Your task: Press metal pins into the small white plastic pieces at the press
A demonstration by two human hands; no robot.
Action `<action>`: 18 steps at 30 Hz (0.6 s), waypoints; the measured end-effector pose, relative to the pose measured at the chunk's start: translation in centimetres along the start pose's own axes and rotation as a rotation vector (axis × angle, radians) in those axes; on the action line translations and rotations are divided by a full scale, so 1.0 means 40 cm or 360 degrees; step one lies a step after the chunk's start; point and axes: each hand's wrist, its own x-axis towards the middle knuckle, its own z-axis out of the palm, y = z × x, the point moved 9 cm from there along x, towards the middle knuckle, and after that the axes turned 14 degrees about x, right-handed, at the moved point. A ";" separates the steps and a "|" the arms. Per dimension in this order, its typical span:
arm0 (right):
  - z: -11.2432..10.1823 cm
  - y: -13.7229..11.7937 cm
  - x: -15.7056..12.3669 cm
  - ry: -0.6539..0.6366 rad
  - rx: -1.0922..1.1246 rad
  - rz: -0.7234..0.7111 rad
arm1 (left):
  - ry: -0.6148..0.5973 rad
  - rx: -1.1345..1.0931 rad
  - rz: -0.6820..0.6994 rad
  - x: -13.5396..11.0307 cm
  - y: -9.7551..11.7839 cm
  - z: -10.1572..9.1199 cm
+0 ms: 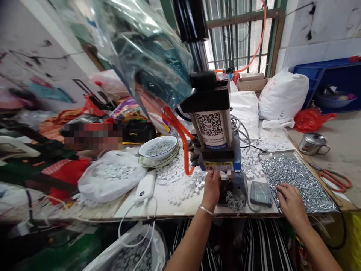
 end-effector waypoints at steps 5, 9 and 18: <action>-0.005 -0.015 -0.011 -0.0036 -0.0068 -0.0113 | -0.0097 -0.0468 -0.0177 -0.051 -0.029 -0.091; -0.016 0.002 -0.029 -0.0117 -0.0153 -0.0151 | -0.0031 -0.0823 -0.0469 -0.181 -0.106 -0.220; -0.007 0.087 -0.048 -0.0131 -0.0050 -0.0050 | -0.0046 0.0378 -0.0824 -0.428 -0.252 -0.556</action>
